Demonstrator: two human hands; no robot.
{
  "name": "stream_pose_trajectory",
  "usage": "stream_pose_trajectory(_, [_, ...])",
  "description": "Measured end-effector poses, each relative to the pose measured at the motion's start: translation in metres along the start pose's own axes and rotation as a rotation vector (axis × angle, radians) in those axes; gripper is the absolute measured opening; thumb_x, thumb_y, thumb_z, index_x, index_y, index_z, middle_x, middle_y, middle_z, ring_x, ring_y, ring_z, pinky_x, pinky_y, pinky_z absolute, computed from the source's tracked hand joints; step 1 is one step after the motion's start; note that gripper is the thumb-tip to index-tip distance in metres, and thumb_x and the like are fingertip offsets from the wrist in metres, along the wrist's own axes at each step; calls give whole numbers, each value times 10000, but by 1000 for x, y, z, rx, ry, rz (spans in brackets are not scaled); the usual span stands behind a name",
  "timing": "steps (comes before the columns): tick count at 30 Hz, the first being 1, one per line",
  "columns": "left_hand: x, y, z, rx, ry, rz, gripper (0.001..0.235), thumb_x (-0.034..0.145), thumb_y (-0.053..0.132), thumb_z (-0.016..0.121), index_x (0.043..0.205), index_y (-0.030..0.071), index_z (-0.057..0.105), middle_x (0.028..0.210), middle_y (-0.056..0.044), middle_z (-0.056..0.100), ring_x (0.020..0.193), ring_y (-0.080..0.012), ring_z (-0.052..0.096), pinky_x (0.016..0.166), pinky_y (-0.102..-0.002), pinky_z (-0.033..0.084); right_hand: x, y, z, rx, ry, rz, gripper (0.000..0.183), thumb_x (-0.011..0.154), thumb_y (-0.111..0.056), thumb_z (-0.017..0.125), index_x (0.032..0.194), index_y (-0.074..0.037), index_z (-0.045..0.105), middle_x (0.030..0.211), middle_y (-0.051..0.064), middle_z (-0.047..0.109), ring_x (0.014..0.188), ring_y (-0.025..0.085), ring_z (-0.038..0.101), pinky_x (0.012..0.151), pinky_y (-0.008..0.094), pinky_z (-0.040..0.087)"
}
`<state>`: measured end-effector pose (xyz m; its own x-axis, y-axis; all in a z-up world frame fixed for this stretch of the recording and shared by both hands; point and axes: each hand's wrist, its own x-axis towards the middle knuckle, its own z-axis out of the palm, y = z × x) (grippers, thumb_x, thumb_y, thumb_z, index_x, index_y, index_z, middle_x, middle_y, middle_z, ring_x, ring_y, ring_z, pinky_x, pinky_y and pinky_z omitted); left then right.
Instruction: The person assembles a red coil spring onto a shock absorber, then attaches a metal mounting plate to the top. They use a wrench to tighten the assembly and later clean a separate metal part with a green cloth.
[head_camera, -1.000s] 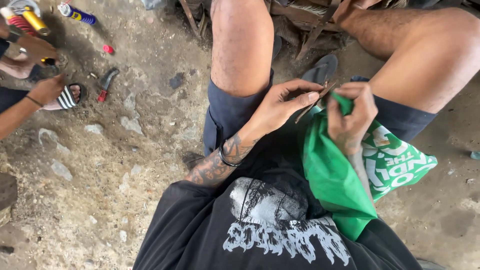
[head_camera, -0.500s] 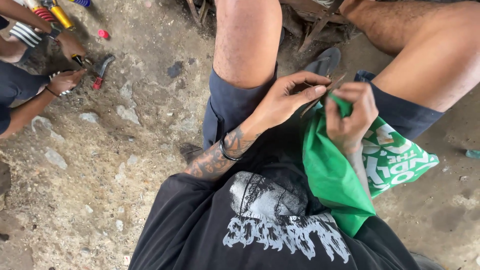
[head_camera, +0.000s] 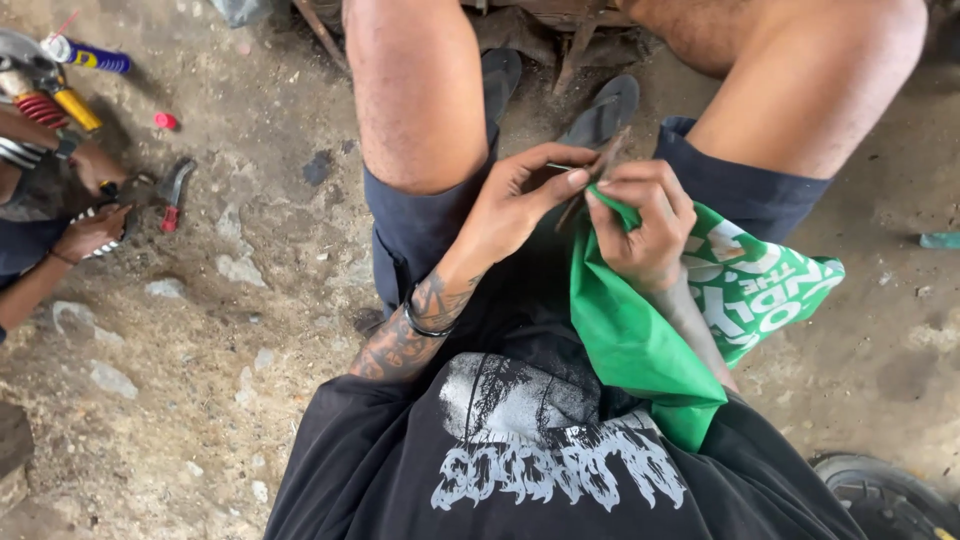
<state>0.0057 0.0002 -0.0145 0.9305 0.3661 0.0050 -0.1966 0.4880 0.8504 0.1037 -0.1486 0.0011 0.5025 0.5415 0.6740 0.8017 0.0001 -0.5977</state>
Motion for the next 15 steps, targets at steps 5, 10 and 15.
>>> stream_pose_trajectory(5, [-4, 1, 1, 31, 9, -10, 264, 985, 131, 766, 1219, 12, 731, 1069, -109, 774, 1027, -116, 712, 938, -304, 594, 10, -4, -3, 29, 20, 73, 28, 998, 56, 688, 979, 51, 669, 924, 203, 665, 779, 398, 658, 669, 445, 522])
stream_pose_trajectory(10, [-4, 3, 4, 35, 39, -9, 269, 980, 143, 772, 1210, 9, 729, 1052, -104, 777, 1031, -120, 717, 947, -310, 597, -11, 26, 3, 50, 0, 64, 41, 989, 28, 697, 957, 41, 675, 896, 219, 656, 738, 412, 629, 621, 473, 495])
stream_pose_trajectory(15, [-2, 6, 4, 35, 36, -6, 271, 978, 122, 770, 1217, -1, 730, 1071, -121, 774, 1054, -134, 700, 950, -321, 597, 1, -1, 0, 19, -8, 45, 72, 998, -31, 733, 974, 26, 698, 934, 195, 677, 769, 395, 649, 664, 449, 522])
